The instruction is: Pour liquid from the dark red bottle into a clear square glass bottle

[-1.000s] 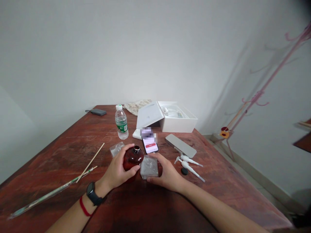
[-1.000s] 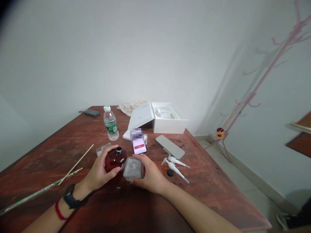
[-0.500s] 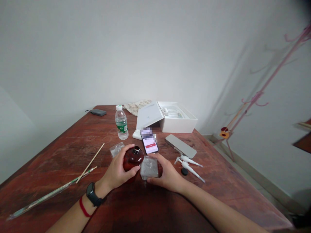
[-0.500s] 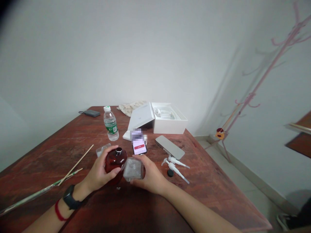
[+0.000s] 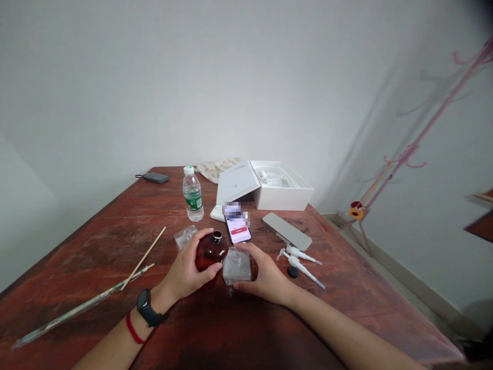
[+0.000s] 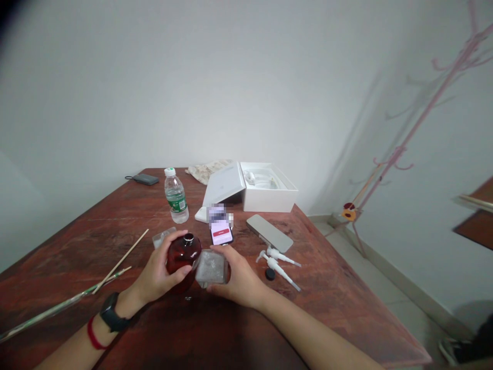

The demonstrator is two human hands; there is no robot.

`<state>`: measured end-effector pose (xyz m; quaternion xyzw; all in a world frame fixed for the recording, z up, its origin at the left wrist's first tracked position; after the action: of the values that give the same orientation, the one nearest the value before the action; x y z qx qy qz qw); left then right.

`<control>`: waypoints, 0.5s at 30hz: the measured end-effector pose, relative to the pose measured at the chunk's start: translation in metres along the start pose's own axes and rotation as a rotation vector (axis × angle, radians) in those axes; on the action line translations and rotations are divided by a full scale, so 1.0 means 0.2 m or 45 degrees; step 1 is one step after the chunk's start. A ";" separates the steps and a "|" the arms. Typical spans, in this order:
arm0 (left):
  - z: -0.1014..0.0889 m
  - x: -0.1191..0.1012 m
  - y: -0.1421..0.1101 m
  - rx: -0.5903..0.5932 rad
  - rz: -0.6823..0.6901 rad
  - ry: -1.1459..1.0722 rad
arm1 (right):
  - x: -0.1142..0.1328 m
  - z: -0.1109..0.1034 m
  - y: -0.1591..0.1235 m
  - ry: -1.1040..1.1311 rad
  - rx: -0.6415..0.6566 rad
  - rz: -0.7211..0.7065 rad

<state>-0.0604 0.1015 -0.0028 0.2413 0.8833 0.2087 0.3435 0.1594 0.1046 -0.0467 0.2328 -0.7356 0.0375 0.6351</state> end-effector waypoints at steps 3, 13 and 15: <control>0.00 0.00 0.00 -0.001 0.002 -0.003 | 0.00 0.00 0.00 -0.012 -0.002 0.003; 0.01 0.01 0.00 0.009 0.012 -0.011 | 0.00 0.00 0.00 -0.035 -0.001 -0.008; 0.01 0.01 0.00 0.011 0.010 -0.013 | 0.01 0.00 0.00 -0.041 0.004 -0.011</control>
<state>-0.0599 0.1034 -0.0052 0.2475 0.8814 0.2049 0.3463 0.1593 0.1042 -0.0454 0.2377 -0.7447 0.0321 0.6228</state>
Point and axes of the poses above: each hand's wrist, its own y-axis towards the middle knuckle, its own z-axis out of the palm, x = y × z, the point moved 6 cm from there along y, towards the middle knuckle, and after that the axes turned 14 degrees about y, right-handed, at the moved point
